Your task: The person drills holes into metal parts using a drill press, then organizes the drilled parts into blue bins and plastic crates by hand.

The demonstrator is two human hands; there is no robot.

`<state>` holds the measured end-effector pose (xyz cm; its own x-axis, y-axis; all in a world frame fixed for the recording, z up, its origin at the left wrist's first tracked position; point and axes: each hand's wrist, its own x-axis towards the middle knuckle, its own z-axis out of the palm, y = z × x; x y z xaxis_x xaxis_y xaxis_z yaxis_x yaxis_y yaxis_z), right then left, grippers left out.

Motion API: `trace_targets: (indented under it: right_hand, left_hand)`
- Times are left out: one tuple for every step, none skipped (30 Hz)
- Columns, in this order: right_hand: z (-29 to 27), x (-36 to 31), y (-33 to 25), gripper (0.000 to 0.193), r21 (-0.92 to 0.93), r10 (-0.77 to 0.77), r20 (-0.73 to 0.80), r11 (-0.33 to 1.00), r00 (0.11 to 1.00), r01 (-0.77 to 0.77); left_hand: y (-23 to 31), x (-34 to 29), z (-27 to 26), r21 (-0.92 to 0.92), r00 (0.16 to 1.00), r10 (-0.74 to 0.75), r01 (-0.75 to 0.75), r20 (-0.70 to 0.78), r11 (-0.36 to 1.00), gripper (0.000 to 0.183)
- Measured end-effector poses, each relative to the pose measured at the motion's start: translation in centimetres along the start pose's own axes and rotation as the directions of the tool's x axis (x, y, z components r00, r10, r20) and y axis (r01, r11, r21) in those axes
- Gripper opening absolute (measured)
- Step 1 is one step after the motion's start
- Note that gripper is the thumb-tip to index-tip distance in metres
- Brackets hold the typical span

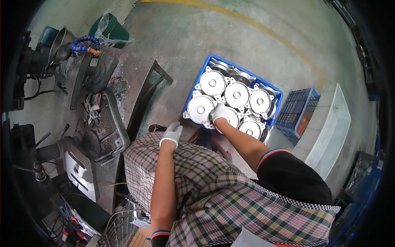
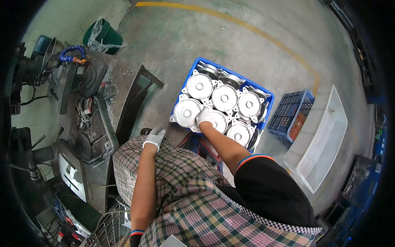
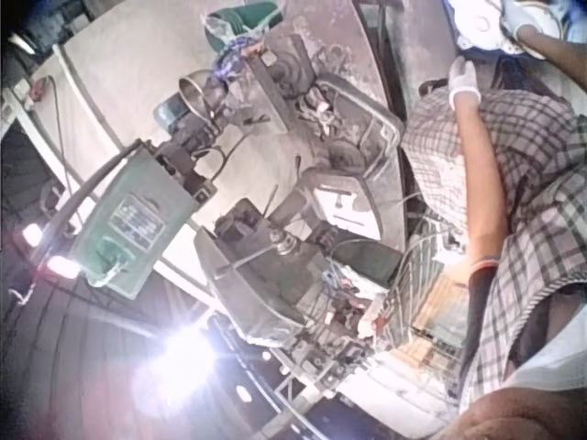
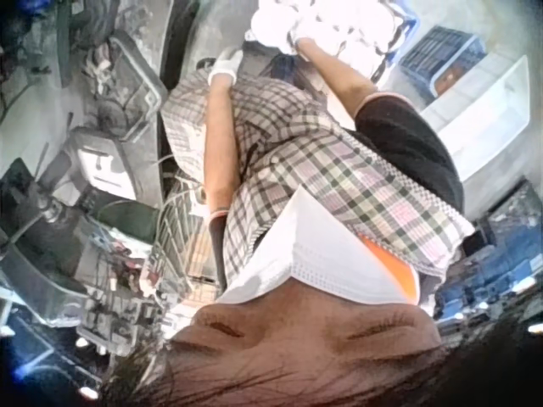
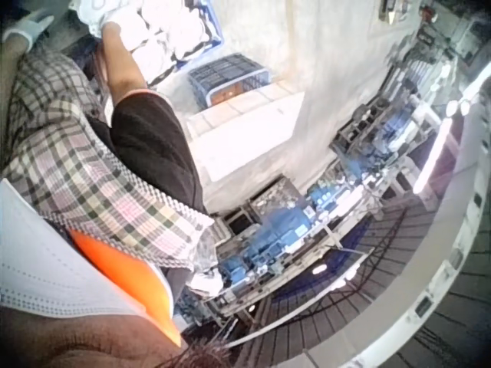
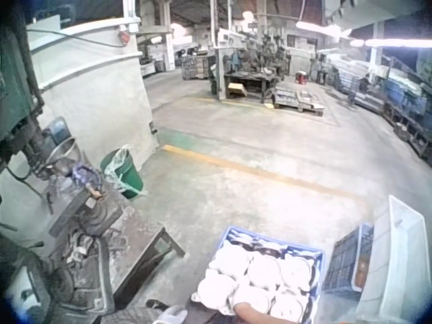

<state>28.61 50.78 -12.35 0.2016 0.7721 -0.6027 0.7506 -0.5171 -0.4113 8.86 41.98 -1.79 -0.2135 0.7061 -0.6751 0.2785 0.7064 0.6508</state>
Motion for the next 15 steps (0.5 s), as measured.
trace_targets:
  right_hand:
    - [0.5,0.9,1.0,0.033,-0.031,-0.005,-0.025,1.000,1.000,0.004]
    - [0.8,1.8,2.0,0.033,-0.063,-0.012,-0.049,0.998,0.999,0.008]
    - [0.4,1.8,2.0,0.032,-0.061,-0.034,-0.060,0.998,0.998,0.030]
    - [-0.9,1.3,1.1,0.032,-0.060,-0.060,-0.070,0.997,0.996,0.056]
    - [-2.0,1.1,0.7,0.032,-0.086,-0.070,-0.074,0.994,0.995,0.064]
    - [-2.8,1.9,1.5,0.031,-0.088,-0.075,-0.128,0.994,0.989,0.064]
    - [-3.3,3.7,2.8,0.030,-0.069,-0.106,-0.146,0.993,0.984,0.097]
    - [-4.2,5.1,3.5,0.029,-0.048,-0.084,-0.135,0.996,0.987,0.078]
    - [-5.1,5.9,3.6,0.030,-0.072,-0.089,-0.195,0.994,0.977,0.077]
    - [-6.8,6.0,2.9,0.031,-0.043,-0.069,-0.157,0.997,0.985,0.062]
    - [-7.3,7.7,3.2,0.032,-0.088,-0.075,-0.161,0.994,0.984,0.061]
    - [-8.0,9.1,3.7,0.032,-0.130,-0.076,-0.170,0.990,0.982,0.055]
    - [-8.6,10.2,3.8,0.030,-0.156,-0.085,-0.183,0.986,0.979,0.056]
    - [-9.1,11.1,3.9,0.029,-0.181,-0.093,-0.196,0.982,0.976,0.057]
    - [-9.4,11.7,3.6,0.028,-0.227,-0.078,-0.178,0.973,0.981,0.037]
  left_hand:
    - [0.1,0.0,0.1,-0.015,1.000,-0.021,0.021,0.013,1.000,0.044]
    - [0.3,0.1,0.2,-0.019,1.000,-0.020,0.021,0.016,1.000,0.044]
    - [0.1,0.2,0.1,-0.027,0.999,-0.017,0.017,0.029,0.999,0.043]
    - [-0.2,0.3,-0.1,-0.037,0.999,-0.013,0.014,0.040,0.999,0.043]
    - [-0.5,0.3,-0.2,-0.049,0.999,-0.022,0.024,0.030,0.999,0.043]
    - [-0.6,0.5,-0.1,-0.059,0.999,-0.003,0.005,0.041,0.998,0.042]
    - [-0.6,0.7,0.1,-0.066,0.998,0.019,-0.015,0.053,0.998,0.041]
    - [-0.5,0.8,0.1,-0.075,0.999,0.015,-0.012,0.049,0.997,0.041]
    - [-0.6,0.8,0.1,-0.079,0.998,0.022,-0.017,0.056,0.997,0.040]
    - [-0.8,0.9,0.1,-0.082,0.998,0.028,-0.023,0.064,0.996,0.040]
    - [-0.9,0.9,0.1,-0.093,0.998,0.023,-0.018,0.057,0.995,0.040]
    - [-1.0,0.9,0.1,-0.110,0.998,0.037,-0.030,0.059,0.993,0.040]
    - [-1.0,1.0,0.1,-0.125,0.997,0.051,-0.043,0.061,0.991,0.040]
    - [-1.0,1.0,0.1,-0.132,0.997,0.048,-0.040,0.058,0.990,0.040]
    - [-1.0,1.0,0.0,-0.123,0.997,0.043,-0.035,0.057,0.992,0.040]
